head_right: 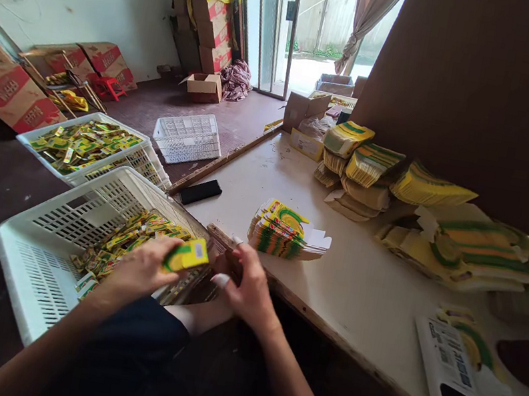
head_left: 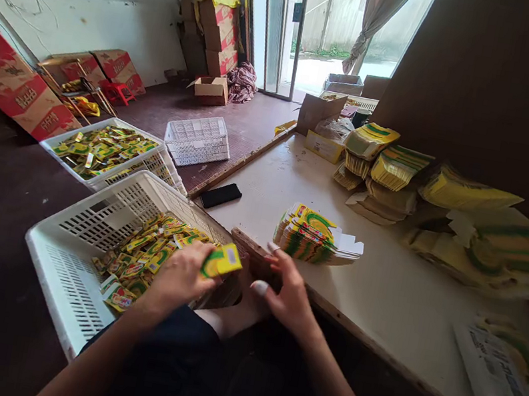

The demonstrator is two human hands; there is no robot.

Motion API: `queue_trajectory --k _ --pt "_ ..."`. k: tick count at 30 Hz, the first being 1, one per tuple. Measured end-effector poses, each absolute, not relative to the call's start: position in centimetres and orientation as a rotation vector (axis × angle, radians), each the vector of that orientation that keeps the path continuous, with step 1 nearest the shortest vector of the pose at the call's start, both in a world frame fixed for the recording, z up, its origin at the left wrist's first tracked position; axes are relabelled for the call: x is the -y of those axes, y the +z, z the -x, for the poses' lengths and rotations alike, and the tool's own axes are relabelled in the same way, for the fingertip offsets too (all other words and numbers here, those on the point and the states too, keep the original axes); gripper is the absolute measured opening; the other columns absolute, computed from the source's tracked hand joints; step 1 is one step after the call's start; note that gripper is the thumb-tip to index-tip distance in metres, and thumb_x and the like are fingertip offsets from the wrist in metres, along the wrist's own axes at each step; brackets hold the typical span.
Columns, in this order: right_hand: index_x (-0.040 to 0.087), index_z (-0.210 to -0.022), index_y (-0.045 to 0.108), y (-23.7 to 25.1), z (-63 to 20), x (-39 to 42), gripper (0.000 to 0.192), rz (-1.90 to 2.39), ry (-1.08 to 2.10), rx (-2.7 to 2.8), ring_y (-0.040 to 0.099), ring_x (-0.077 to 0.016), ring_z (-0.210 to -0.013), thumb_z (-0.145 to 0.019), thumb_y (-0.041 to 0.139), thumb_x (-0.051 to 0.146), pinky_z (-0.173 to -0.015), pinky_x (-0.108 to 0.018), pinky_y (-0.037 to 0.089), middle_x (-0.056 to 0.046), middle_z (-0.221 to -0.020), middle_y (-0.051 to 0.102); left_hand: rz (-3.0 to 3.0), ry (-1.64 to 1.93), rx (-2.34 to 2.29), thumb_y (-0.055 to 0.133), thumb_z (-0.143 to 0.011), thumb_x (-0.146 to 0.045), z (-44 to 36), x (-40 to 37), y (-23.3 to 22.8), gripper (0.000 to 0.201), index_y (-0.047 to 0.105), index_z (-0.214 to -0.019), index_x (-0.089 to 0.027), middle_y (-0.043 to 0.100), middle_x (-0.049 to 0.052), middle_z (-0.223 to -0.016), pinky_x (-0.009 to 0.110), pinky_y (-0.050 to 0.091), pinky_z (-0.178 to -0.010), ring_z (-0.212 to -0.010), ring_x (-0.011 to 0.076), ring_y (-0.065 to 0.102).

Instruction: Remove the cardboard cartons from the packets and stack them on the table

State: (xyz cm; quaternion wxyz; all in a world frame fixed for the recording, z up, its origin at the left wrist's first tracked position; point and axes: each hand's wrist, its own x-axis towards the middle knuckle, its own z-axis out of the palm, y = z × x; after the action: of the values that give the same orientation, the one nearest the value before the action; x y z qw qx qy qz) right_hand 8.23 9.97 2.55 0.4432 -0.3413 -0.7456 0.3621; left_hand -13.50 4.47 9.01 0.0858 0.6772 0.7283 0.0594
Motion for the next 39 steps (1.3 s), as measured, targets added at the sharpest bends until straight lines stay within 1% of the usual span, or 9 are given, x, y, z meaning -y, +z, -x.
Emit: queue_trajectory --k 3,5,10,16,19,24,32,36,39 --pt "0.022 -0.117 0.058 3.4 -11.6 -13.5 0.036 1.107 0.499 1.782 0.062 -0.0265 -0.102 -0.083 0.06 0.034 -0.091 -0.045 0.051 -0.01 -0.112 0.067 -1.957 0.138 -2.588 0.076 -0.065 -0.032 16.3 -4.7 8.9 0.072 0.05 -0.129 -0.01 0.053 0.024 -0.131 0.05 0.042 -0.099 -0.121 0.039 0.053" --pt "0.018 -0.113 0.06 3.7 -13.6 -15.8 0.033 1.287 0.274 1.78 0.061 -0.0304 -0.103 -0.083 0.057 0.031 -0.092 -0.05 0.048 -0.015 -0.111 0.067 -1.974 0.209 -2.582 0.075 -0.067 -0.037 17.2 -4.8 8.3 0.078 0.046 -0.134 -0.01 0.052 0.025 -0.133 0.051 0.042 -0.1 -0.122 0.0393 0.052" --pt "0.017 -0.102 0.063 2.4 -15.4 -18.6 0.023 1.513 0.143 1.964 0.061 -0.0299 -0.084 -0.082 0.052 0.022 -0.079 -0.046 0.048 -0.015 -0.091 0.069 -2.043 0.365 -2.018 0.073 -0.07 -0.038 15.7 -4.7 6.8 0.06 0.058 -0.124 -0.018 0.061 0.016 -0.128 0.045 0.044 -0.101 -0.119 0.0322 0.057" --pt "0.021 -0.1 0.056 2.9 -14.9 -18.4 0.026 1.5 0.149 1.874 0.059 -0.0273 -0.082 -0.074 0.059 0.017 -0.076 -0.042 0.046 -0.01 -0.088 0.063 -1.909 0.426 -1.823 0.074 -0.068 -0.034 14.5 -4.6 6.9 0.052 0.064 -0.118 -0.02 0.065 0.015 -0.123 0.046 0.045 -0.101 -0.115 0.0315 0.06" --pt "0.023 -0.103 0.049 4.2 -14.0 -17.4 0.034 1.425 0.31 1.708 0.058 -0.0229 -0.076 -0.071 0.058 0.015 -0.073 -0.038 0.047 -0.003 -0.081 0.06 -1.818 0.508 -1.711 0.074 -0.069 -0.033 14.1 -4.7 7.0 0.053 0.063 -0.119 -0.02 0.065 0.014 -0.122 0.047 0.044 -0.103 -0.117 0.0307 0.059" --pt "0.026 -0.105 0.042 4.8 -9.3 -12.5 0.039 1.041 0.867 1.558 0.057 -0.0149 -0.064 -0.072 0.06 0.018 -0.061 -0.028 0.049 0.004 -0.075 0.056 -1.49 0.915 -1.367 0.079 -0.062 -0.047 11.8 -5.0 5.9 0.078 0.052 -0.131 -0.019 0.059 0.015 -0.132 0.047 0.043 -0.105 -0.124 0.0307 0.054" --pt "0.026 -0.108 0.047 4.9 -3.2 -5.1 0.04 0.575 1.714 1.372 0.06 -0.0139 -0.078 -0.072 0.065 0.024 -0.073 -0.027 0.051 0.0 -0.087 0.06 -0.786 1.538 -1.161 0.039 -0.077 -0.078 9.4 -4.4 7.8 0.062 0.059 -0.092 -0.021 0.066 0.005 -0.081 0.042 0.055 -0.081 -0.088 0.0246 0.067" --pt "0.026 -0.108 0.049 5.0 -2.3 -3.9 0.046 0.525 1.821 1.365 0.057 -0.0145 -0.081 -0.07 0.074 0.035 -0.073 -0.027 0.048 0.0 -0.09 0.059 -0.727 1.626 -1.246 0.04 -0.076 -0.078 9.4 -4.1 8.8 0.056 0.047 -0.072 -0.022 0.052 -0.001 -0.063 0.033 0.054 -0.064 -0.064 0.0168 0.059" --pt "0.027 -0.107 0.047 4.4 -1.6 -3.7 0.049 0.612 1.752 1.346 0.057 -0.0138 -0.075 -0.068 0.077 0.036 -0.07 -0.027 0.048 0.002 -0.083 0.057 -0.777 1.582 -1.336 0.038 -0.073 -0.083 9.0 -3.7 8.1 0.062 0.047 -0.073 -0.022 0.05 -0.001 -0.065 0.031 0.053 -0.063 -0.068 0.0172 0.059"
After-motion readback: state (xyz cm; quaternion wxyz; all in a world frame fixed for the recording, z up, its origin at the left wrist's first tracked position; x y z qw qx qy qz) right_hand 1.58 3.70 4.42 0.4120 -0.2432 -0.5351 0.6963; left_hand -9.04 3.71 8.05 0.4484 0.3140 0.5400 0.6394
